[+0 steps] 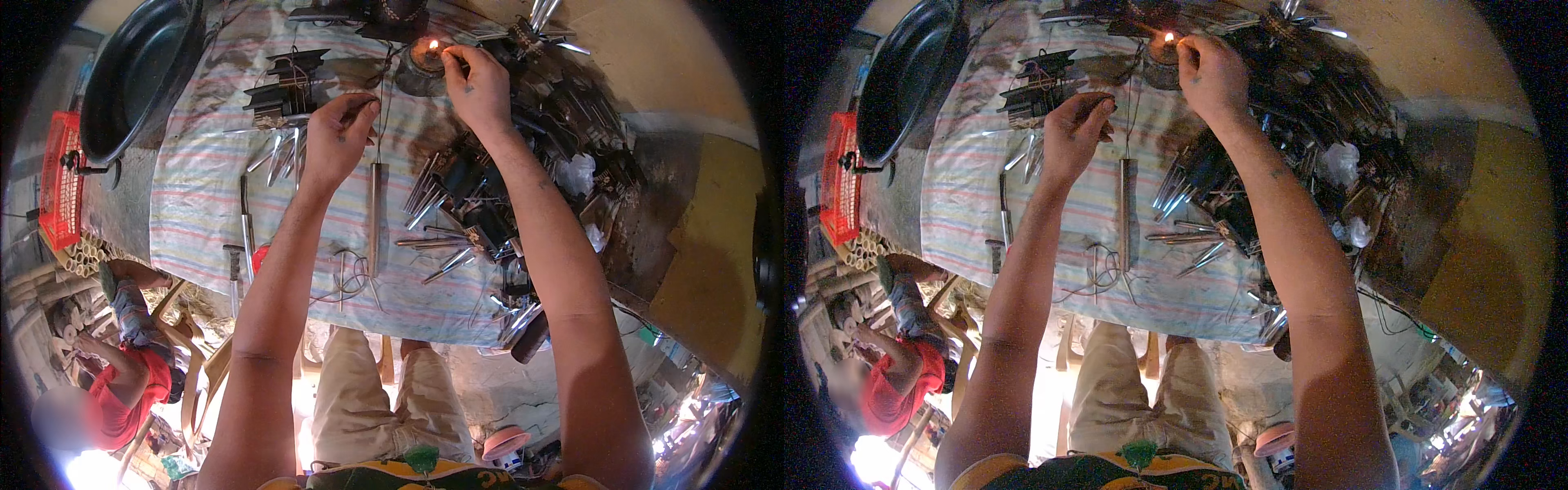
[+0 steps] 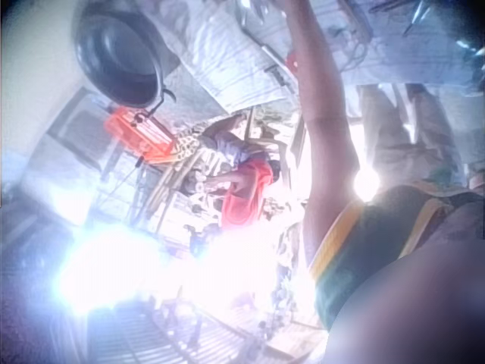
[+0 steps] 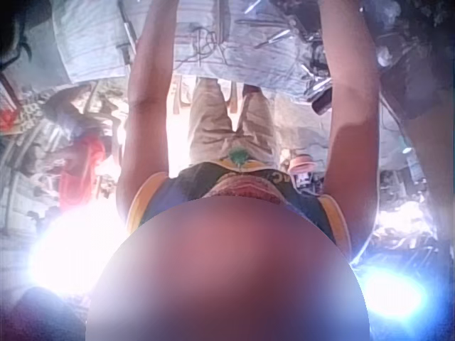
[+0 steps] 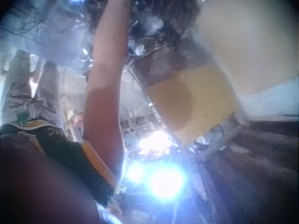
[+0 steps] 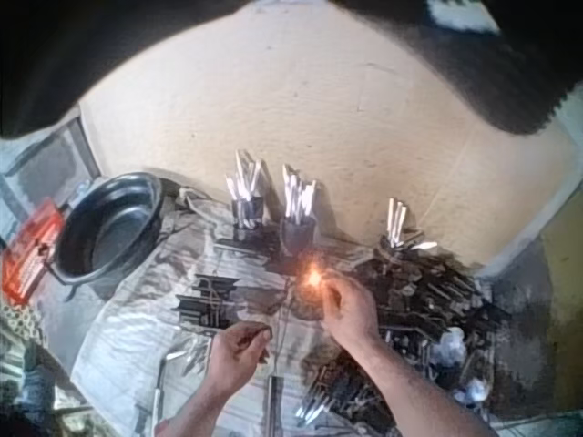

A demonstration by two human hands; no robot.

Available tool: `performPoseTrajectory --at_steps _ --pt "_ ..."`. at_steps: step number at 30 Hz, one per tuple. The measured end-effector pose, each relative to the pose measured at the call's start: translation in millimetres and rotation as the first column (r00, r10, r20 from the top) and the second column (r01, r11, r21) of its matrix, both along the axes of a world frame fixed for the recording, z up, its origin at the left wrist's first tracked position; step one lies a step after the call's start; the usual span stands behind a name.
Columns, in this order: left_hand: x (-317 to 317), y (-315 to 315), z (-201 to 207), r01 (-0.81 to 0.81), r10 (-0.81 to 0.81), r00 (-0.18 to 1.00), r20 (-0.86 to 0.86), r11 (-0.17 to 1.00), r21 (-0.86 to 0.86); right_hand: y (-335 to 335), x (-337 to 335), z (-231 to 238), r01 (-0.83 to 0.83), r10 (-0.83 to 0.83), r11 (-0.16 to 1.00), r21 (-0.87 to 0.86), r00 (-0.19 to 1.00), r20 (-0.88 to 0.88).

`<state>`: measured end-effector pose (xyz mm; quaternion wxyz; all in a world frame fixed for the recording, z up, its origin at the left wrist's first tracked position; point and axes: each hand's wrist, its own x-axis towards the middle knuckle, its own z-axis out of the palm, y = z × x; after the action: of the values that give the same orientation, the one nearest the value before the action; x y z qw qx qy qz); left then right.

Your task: The person sits at a cluttered workbench and manipulates small wires and components. They heat a wire tip over a candle flame and then wrap the connection with black electrical tape. The person handles multiple small parts and tools throughout the clip.

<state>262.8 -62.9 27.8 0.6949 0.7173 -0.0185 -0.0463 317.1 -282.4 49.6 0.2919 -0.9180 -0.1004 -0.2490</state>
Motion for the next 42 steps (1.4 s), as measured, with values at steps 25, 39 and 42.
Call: performPoseTrajectory --at_steps 25,39,42 --pt "-1 -3 4 -0.011 0.011 1.0 -0.001 1.0 -0.017 -1 1 1 0.005 -0.006 1.0 -0.011 0.998 -0.063" --pt "23 -39 33 -0.016 0.033 0.997 0.068 0.97 -0.242 30 -37 33 -0.128 0.132 0.982 0.137 0.991 -0.021" --pt "25 -41 36 0.034 -0.013 0.994 0.111 0.982 -0.187 35 -44 37 -0.123 0.135 0.982 0.141 0.988 -0.078"
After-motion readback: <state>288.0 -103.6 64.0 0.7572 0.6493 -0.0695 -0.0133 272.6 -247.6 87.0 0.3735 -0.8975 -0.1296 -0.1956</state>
